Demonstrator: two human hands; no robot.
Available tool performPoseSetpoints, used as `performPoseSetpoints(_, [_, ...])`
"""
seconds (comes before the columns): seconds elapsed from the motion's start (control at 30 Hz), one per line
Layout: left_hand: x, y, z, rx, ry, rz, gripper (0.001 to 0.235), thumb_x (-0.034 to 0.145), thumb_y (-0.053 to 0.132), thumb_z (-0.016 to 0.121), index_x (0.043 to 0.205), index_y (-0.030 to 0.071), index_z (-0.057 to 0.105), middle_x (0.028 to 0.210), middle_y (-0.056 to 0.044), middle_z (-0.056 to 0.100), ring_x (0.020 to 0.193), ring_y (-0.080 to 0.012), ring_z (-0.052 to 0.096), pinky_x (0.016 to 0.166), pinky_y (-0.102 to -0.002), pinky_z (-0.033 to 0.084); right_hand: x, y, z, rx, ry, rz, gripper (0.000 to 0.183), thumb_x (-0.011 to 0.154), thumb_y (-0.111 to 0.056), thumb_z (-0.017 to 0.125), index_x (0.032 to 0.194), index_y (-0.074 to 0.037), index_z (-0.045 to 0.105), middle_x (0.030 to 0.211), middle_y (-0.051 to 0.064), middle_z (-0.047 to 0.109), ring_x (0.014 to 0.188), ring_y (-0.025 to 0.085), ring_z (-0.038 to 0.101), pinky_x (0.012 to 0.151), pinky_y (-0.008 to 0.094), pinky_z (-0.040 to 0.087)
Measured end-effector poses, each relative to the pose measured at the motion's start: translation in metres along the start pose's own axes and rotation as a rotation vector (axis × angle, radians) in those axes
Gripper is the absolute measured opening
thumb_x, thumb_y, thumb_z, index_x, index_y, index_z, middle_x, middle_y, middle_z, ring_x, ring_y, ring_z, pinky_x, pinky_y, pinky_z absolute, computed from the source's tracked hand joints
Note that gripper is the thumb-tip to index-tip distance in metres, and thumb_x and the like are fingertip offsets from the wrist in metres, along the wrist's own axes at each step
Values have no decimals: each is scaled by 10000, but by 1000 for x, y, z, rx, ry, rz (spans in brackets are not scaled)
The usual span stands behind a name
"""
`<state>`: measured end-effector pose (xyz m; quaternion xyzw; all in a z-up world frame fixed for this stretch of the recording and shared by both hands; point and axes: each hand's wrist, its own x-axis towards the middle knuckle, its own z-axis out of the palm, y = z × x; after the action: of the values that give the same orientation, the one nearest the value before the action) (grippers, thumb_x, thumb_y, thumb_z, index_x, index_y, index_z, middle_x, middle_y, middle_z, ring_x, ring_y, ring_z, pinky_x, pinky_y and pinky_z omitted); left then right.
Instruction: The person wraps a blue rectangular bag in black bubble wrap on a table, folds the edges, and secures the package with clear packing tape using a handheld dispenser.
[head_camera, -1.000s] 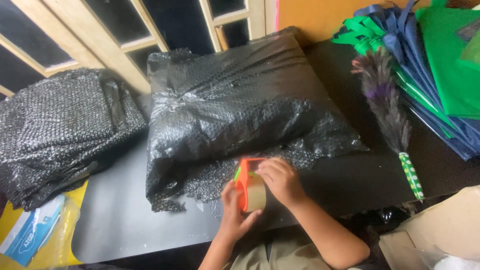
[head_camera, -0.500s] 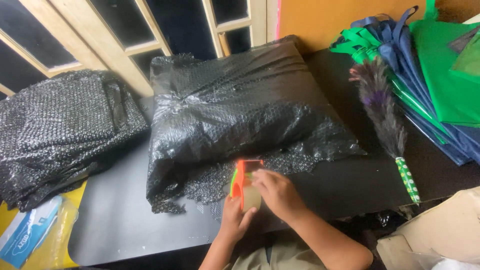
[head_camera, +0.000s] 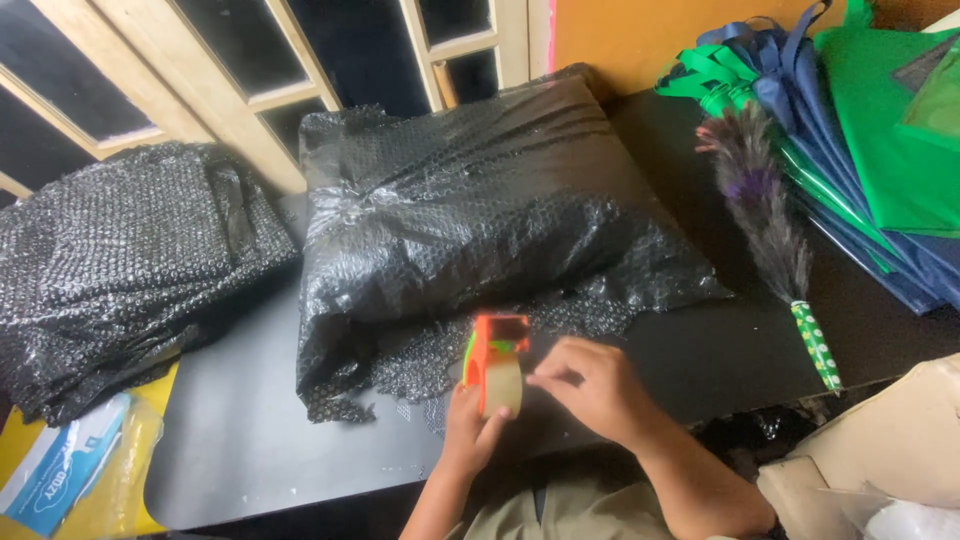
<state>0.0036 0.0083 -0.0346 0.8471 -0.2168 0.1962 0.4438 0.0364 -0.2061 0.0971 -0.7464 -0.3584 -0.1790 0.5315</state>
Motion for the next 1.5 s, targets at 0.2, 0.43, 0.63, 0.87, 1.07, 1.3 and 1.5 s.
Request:
performPoseSetpoints(0.2, [-24, -21, 7, -207, 3, -3, 541, 950, 640, 586, 958, 111, 696, 963, -23, 719, 951, -232, 616, 929, -389, 424, 22, -12, -27, -36, -56, 31, 158, 824, -14, 797, 732, -106, 708, 724, -3, 705, 647, 111, 647, 599, 257, 510])
performPoseSetpoints(0.43, [-36, -14, 0, -282, 13, 35, 439, 912, 541, 691, 803, 119, 633, 856, -28, 694, 870, -222, 641, 927, -392, 450, 32, 39, -45, 12, 55, 285, 143, 808, -57, 814, 774, -65, 676, 693, 68, 710, 662, 157, 664, 640, 288, 554])
performPoseSetpoints(0.63, [-31, 1, -11, -312, -95, 11, 385, 932, 462, 692, 942, 80, 646, 878, -34, 623, 853, -215, 546, 909, -365, 393, 33, 91, -31, 218, 2, 856, 249, 776, -141, 883, 739, -79, 644, 653, 71, 686, 621, 150, 626, 624, 293, 521])
performPoseSetpoints(0.87, [-38, 14, -25, -325, -294, -233, 336, 942, 374, 700, 1081, 79, 616, 1048, -51, 585, 1028, -213, 503, 916, -335, 423, 16, 83, -33, 333, 70, 752, 285, 794, -119, 861, 687, -127, 598, 652, 21, 660, 624, 136, 632, 675, 292, 558])
performPoseSetpoints(1.07, [-32, 22, -32, -274, -444, -402, 411, 974, 315, 664, 1294, 66, 596, 1152, -65, 569, 1073, -201, 504, 933, -311, 466, 13, 25, -44, 195, 41, 189, 232, 815, -90, 838, 727, -106, 623, 694, 11, 665, 620, 102, 620, 605, 230, 541])
performPoseSetpoints(1.3, [-30, 27, -32, -440, -413, -553, 470, 947, 316, 682, 1337, 80, 567, 1089, -28, 579, 857, -93, 574, 627, -216, 487, 19, 20, -44, 299, 4, 82, 228, 824, -61, 825, 740, -86, 615, 705, 25, 680, 604, 85, 620, 566, 182, 549])
performPoseSetpoints(1.5, [-45, 3, -15, -302, -241, -307, 570, 946, 582, 601, 1250, 107, 680, 1159, -94, 610, 1084, -223, 541, 955, -377, 423, 29, 68, -25, 183, 45, 544, 311, 786, -109, 883, 679, -138, 593, 648, -10, 648, 598, 106, 594, 625, 262, 527])
